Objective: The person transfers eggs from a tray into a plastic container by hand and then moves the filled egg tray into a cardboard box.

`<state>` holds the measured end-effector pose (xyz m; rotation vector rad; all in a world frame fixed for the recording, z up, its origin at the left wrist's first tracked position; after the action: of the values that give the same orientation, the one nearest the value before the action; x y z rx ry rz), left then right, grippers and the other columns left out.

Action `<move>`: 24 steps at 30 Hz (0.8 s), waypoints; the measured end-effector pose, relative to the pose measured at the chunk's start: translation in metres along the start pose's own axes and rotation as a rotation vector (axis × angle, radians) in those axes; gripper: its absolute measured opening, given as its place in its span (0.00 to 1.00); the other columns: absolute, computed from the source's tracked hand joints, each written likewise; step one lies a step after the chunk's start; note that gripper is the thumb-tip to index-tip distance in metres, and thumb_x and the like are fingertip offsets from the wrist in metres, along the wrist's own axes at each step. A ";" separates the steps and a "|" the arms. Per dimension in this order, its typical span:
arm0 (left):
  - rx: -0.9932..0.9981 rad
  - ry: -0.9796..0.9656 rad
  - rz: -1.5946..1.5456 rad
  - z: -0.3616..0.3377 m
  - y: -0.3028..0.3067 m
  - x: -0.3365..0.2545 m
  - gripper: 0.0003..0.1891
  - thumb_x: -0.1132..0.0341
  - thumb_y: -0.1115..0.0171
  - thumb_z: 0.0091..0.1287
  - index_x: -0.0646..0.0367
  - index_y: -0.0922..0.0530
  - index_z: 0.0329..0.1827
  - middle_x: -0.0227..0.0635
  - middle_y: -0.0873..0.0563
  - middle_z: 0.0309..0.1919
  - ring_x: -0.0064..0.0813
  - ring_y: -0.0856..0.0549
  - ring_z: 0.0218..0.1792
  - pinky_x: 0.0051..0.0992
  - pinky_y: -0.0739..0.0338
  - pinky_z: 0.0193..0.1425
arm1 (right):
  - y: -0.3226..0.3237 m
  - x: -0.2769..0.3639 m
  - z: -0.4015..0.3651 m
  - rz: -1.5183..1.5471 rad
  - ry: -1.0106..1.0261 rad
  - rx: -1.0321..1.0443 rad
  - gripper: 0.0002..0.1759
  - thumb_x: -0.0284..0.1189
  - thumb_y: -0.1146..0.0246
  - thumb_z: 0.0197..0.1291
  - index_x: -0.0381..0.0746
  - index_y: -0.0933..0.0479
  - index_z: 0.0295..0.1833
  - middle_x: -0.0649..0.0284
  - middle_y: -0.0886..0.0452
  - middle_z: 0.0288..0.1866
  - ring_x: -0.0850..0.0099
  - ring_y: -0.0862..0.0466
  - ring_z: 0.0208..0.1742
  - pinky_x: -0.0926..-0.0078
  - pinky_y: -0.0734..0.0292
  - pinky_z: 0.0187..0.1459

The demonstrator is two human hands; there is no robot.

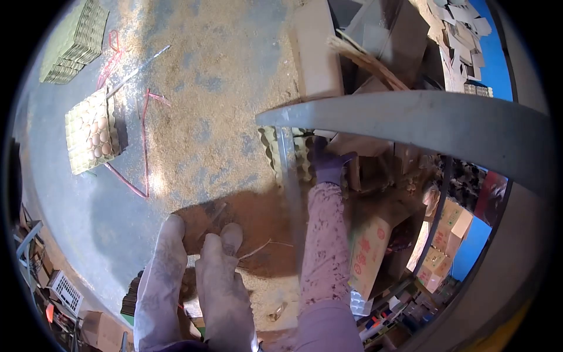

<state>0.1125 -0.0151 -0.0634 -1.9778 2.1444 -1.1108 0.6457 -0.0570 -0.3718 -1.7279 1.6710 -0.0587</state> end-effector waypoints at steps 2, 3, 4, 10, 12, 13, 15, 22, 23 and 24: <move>0.004 -0.017 0.003 0.001 -0.001 -0.001 0.30 0.51 0.44 0.74 0.62 0.32 0.72 0.45 0.23 0.66 0.44 0.21 0.63 0.40 0.28 0.69 | -0.005 -0.018 0.005 -1.031 0.164 0.098 0.27 0.52 0.28 0.56 0.43 0.24 0.50 0.64 0.17 0.38 0.71 0.19 0.38 0.66 0.21 0.44; 0.006 -0.026 0.004 0.000 0.000 0.000 0.30 0.51 0.44 0.74 0.62 0.32 0.72 0.45 0.23 0.66 0.45 0.21 0.63 0.40 0.28 0.69 | -0.009 0.002 0.024 -1.027 0.246 0.201 0.25 0.51 0.28 0.57 0.43 0.23 0.46 0.66 0.18 0.34 0.73 0.20 0.34 0.69 0.22 0.41; 0.008 -0.027 0.003 -0.001 -0.001 0.000 0.31 0.50 0.44 0.74 0.61 0.33 0.72 0.45 0.22 0.66 0.45 0.21 0.63 0.40 0.28 0.69 | -0.008 0.018 0.020 -0.956 0.262 0.193 0.23 0.49 0.28 0.58 0.43 0.23 0.44 0.67 0.20 0.31 0.74 0.21 0.33 0.70 0.23 0.40; 0.051 -0.036 0.013 -0.011 -0.009 -0.006 0.32 0.50 0.42 0.73 0.61 0.33 0.73 0.46 0.22 0.66 0.47 0.21 0.64 0.42 0.29 0.70 | 0.017 0.081 -0.106 -1.000 0.619 -0.026 0.12 0.39 0.35 0.67 0.43 0.24 0.38 0.69 0.26 0.25 0.77 0.27 0.27 0.77 0.28 0.34; 0.063 -0.037 0.021 -0.016 -0.007 -0.004 0.32 0.50 0.41 0.73 0.61 0.33 0.73 0.46 0.22 0.66 0.47 0.22 0.64 0.43 0.29 0.70 | 0.029 0.069 -0.151 -0.977 0.403 0.103 0.10 0.37 0.40 0.69 0.42 0.21 0.42 0.69 0.24 0.29 0.76 0.26 0.31 0.77 0.28 0.37; 0.067 -0.040 0.031 -0.018 -0.008 -0.005 0.32 0.50 0.41 0.72 0.61 0.33 0.73 0.46 0.22 0.66 0.47 0.22 0.64 0.43 0.29 0.70 | 0.036 0.064 -0.175 -0.971 0.294 0.159 0.10 0.36 0.42 0.70 0.41 0.20 0.45 0.69 0.23 0.31 0.76 0.25 0.33 0.77 0.28 0.39; 0.085 -0.035 0.043 -0.022 -0.007 -0.001 0.33 0.50 0.40 0.72 0.61 0.33 0.73 0.46 0.22 0.66 0.48 0.22 0.64 0.44 0.29 0.70 | 0.021 0.078 -0.182 -1.069 0.611 0.115 0.11 0.36 0.42 0.71 0.41 0.20 0.48 0.69 0.22 0.32 0.75 0.24 0.35 0.76 0.26 0.40; 0.116 0.006 0.123 -0.037 0.012 0.024 0.34 0.50 0.39 0.72 0.60 0.34 0.74 0.47 0.22 0.66 0.49 0.22 0.64 0.46 0.30 0.71 | -0.141 -0.034 -0.095 -1.453 0.692 0.205 0.14 0.37 0.41 0.70 0.39 0.22 0.53 0.65 0.21 0.41 0.72 0.24 0.45 0.75 0.27 0.48; 0.098 0.012 0.150 -0.038 0.017 0.026 0.33 0.50 0.41 0.72 0.59 0.34 0.75 0.46 0.22 0.66 0.49 0.22 0.64 0.47 0.31 0.71 | -0.147 -0.047 -0.081 -1.466 0.703 0.194 0.15 0.37 0.41 0.70 0.39 0.22 0.54 0.65 0.21 0.42 0.72 0.24 0.46 0.75 0.27 0.49; 0.065 0.027 0.202 -0.036 0.025 0.029 0.32 0.50 0.43 0.73 0.58 0.35 0.75 0.46 0.23 0.66 0.49 0.22 0.64 0.48 0.31 0.71 | -0.145 -0.059 -0.073 -1.469 0.763 0.175 0.15 0.37 0.41 0.70 0.39 0.22 0.54 0.64 0.21 0.43 0.72 0.24 0.47 0.75 0.28 0.50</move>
<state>0.0681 -0.0243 -0.0364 -1.6849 2.2299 -1.1626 0.7237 -0.0525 -0.2182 -2.5389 0.3609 -1.5986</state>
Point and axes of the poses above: each hand's wrist, its own z-axis towards the middle knuckle, its own y-axis out of the back of the hand, x = y × z, the point moved 6 cm from there along z, towards the middle knuckle
